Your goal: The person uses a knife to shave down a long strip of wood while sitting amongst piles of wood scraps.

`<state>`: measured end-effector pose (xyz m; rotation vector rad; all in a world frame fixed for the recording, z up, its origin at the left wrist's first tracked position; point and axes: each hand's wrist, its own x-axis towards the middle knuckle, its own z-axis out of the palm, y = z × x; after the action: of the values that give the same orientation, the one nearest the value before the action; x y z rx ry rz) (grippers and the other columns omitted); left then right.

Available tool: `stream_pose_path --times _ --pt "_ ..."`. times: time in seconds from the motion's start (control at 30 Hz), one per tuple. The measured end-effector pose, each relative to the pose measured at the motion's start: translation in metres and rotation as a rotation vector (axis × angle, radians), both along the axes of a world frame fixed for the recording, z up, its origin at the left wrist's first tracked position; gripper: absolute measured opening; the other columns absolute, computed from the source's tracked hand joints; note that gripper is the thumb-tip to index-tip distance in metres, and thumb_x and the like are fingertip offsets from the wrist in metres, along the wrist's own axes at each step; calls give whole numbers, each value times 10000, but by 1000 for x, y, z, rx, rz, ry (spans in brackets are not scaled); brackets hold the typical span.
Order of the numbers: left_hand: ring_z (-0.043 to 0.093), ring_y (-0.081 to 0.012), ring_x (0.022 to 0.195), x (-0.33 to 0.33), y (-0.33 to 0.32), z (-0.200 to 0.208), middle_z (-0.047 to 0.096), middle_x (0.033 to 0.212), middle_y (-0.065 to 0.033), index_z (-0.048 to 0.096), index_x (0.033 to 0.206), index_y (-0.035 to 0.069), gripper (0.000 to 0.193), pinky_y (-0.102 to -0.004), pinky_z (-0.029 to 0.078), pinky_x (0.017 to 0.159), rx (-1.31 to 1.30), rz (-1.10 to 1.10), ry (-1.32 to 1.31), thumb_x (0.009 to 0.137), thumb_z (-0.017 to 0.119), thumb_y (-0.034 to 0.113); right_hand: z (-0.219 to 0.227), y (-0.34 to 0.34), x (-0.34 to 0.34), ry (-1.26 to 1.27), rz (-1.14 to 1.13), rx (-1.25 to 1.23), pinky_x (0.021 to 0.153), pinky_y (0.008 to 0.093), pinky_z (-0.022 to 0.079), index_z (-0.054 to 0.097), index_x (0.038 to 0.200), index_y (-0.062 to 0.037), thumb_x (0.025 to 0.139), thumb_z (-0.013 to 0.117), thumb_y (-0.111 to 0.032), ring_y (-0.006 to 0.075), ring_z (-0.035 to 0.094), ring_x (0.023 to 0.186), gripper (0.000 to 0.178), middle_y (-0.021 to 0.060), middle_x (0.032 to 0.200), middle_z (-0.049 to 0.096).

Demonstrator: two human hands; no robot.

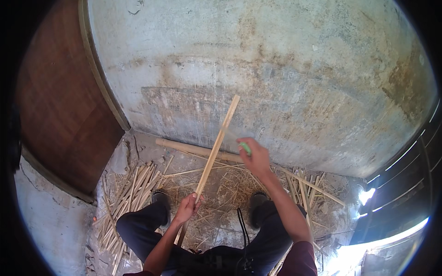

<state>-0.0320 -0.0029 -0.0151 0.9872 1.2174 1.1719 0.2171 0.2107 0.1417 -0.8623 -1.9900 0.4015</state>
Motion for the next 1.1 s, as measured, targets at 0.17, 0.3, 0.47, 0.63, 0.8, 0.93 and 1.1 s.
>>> stream_pose_path --times 0.17,0.3,0.47,0.63,0.8,0.93,1.1 --pt "404 -55 562 3 3 4 467 783 34 619 1168 64 444 -242 357 501 -17 -21 -18 1182 359 423 -34 -35 -32 -281 244 152 540 392 536 711 1203 -140 971 703 -177 276 679 640 235 83 925 686" --pt "398 -54 556 1 3 3 463 770 36 613 1158 62 444 -243 354 498 -13 0 -20 1182 358 425 -53 -54 -49 -321 364 177 513 399 527 718 1192 -140 966 704 -191 275 674 621 231 66 866 648" --pt "398 -36 572 0 5 2 469 752 57 646 1138 69 386 -236 345 509 38 95 9 1182 394 359 -71 -63 -59 -351 394 252 451 377 497 701 1133 -138 960 702 -198 248 644 561 184 33 831 622" --pt "390 -30 578 2 7 10 463 739 64 647 1144 57 323 -235 331 515 56 140 -31 1172 446 308 -77 -65 -60 -342 425 237 441 367 462 738 1137 -154 962 719 -199 226 611 541 181 23 843 604" --pt "382 -23 561 2 7 8 454 719 76 659 1175 52 264 -238 315 505 84 187 -39 1158 498 260 -78 -68 -60 -334 474 260 442 364 462 737 1125 -148 971 708 -189 217 609 549 162 19 846 605" --pt "405 -19 537 3 8 1 484 717 74 665 1192 58 233 -234 310 481 74 230 -25 1134 564 260 -78 -70 -60 -344 490 250 447 367 468 740 1129 -141 976 702 -186 219 613 558 164 23 834 606" --pt "424 -19 502 5 9 -3 507 703 73 673 1180 59 204 -235 295 444 73 309 -12 1108 620 242 -73 -71 -61 -345 498 186 457 374 475 741 1132 -136 971 707 -181 228 614 563 171 31 819 605"
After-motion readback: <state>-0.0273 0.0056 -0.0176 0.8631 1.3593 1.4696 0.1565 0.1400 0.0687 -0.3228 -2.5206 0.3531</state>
